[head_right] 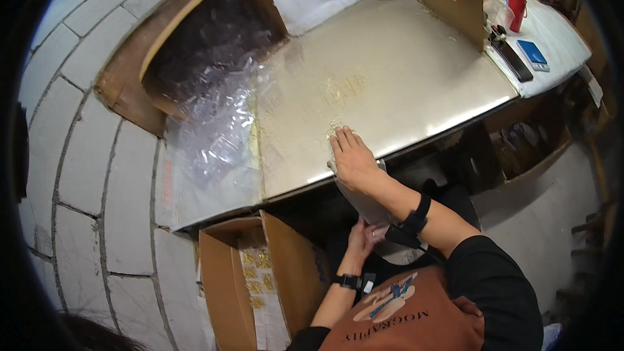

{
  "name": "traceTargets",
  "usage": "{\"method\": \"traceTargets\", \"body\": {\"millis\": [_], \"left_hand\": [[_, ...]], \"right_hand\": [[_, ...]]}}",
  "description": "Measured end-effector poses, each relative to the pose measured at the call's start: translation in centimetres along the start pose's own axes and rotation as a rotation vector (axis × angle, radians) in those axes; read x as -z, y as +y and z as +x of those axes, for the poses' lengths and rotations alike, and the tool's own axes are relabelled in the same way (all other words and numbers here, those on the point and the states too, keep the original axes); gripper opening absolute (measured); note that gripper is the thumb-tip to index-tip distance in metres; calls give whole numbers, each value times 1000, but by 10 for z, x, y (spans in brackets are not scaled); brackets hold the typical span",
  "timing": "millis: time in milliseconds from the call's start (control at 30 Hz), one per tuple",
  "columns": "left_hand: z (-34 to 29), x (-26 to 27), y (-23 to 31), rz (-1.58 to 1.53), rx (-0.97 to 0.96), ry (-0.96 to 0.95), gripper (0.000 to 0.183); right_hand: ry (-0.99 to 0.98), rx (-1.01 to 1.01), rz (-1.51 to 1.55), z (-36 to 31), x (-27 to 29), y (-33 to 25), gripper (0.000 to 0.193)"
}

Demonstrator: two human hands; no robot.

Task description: Packing small metal loops into individual plastic bags at a workstation.

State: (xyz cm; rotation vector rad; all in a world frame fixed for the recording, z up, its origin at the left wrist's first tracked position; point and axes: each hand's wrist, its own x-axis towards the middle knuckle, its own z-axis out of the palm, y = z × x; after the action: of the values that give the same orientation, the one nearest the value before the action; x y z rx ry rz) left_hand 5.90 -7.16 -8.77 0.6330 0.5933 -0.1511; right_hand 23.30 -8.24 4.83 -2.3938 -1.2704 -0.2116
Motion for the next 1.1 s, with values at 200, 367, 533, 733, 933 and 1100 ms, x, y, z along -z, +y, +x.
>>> {"method": "traceTargets", "body": {"millis": [200, 367, 533, 733, 933, 1100], "left_hand": [[8, -8, 9, 21, 7, -74, 64], [4, -4, -1, -20, -42, -126, 57], [4, -7, -14, -123, -88, -20, 54], [3, 9, -16, -120, -70, -30, 48], [-13, 4, -13, -46, -66, -19, 47], [-26, 20, -15, -154, -131, -71, 37]], "right_hand": [[-75, 51, 187, -51, 72, 0, 46], [-43, 81, 410, -97, 91, 23, 47], [-154, -42, 527, -136, 83, 34, 42], [-254, -31, 627, -155, 67, 33, 44], [-367, 125, 561, -168, 36, 30, 48], [-406, 451, 246, -187, 11, 15, 56]]}}
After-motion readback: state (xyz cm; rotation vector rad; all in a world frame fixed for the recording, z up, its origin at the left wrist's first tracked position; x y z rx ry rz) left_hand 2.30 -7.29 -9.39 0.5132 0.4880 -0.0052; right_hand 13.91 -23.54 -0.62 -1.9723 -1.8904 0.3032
